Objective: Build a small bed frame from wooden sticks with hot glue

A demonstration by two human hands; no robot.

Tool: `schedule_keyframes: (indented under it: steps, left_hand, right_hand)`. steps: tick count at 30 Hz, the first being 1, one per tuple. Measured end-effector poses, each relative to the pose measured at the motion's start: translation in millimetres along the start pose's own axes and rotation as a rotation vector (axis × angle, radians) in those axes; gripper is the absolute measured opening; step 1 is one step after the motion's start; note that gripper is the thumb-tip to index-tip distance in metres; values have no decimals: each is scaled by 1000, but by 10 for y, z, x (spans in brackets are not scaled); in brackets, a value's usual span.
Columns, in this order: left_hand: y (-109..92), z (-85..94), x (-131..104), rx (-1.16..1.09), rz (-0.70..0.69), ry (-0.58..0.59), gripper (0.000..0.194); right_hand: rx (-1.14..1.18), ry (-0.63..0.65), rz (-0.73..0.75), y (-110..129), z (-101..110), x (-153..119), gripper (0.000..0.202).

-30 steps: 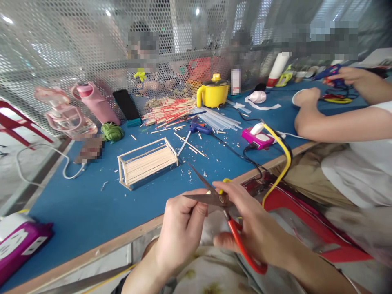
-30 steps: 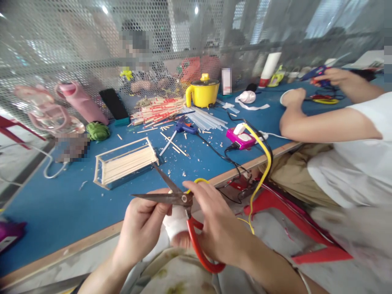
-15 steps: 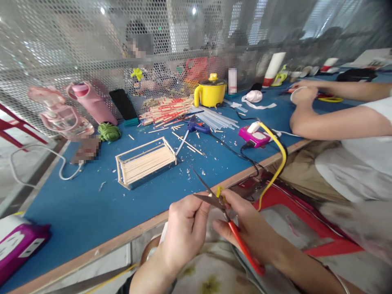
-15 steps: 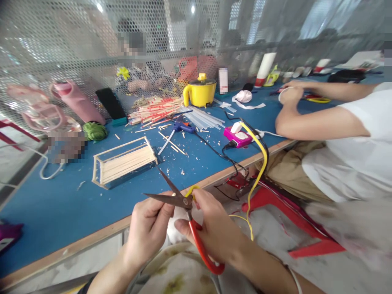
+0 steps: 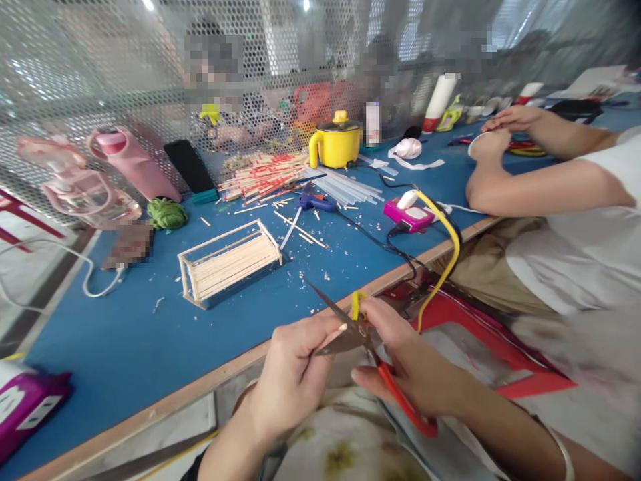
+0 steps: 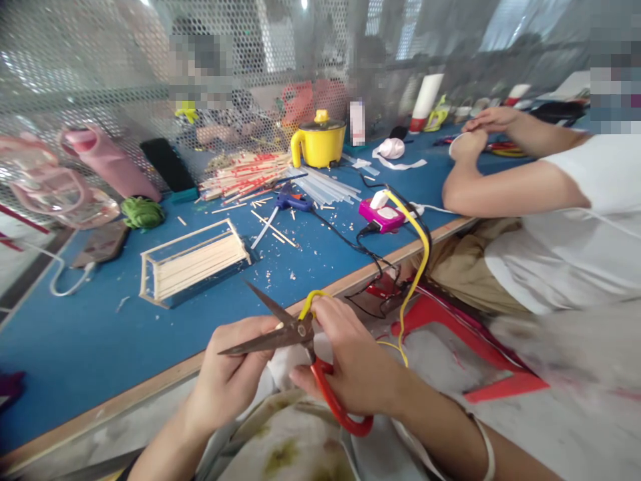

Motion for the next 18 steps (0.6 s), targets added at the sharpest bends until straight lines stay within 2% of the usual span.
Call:
schedule_keyframes:
  steps: [4, 8, 14, 18]
  left_hand:
    - [-14, -24, -4, -42, -25, -8, 21]
    - [-9, -37, -12, -52, -27, -80, 23]
    - [25, -56, -30, -72, -21, -122, 22]
    - [27, -55, -40, -65, -35, -142, 21]
  right_hand:
    - [-50, -21, -33, -1, 23, -18, 35]
    - [-98, -20, -50, -4, 37, -15, 37]
    - [-134, -2, 42, 51, 71, 12, 44]
    - [-138, 4, 37, 61, 94, 10, 43]
Point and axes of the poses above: each hand's wrist, its own x-axis towards the middle knuckle, its own z-axis out of the back of the hand, y = z × x, the point moved 5 cm from there along x, towards the middle knuckle
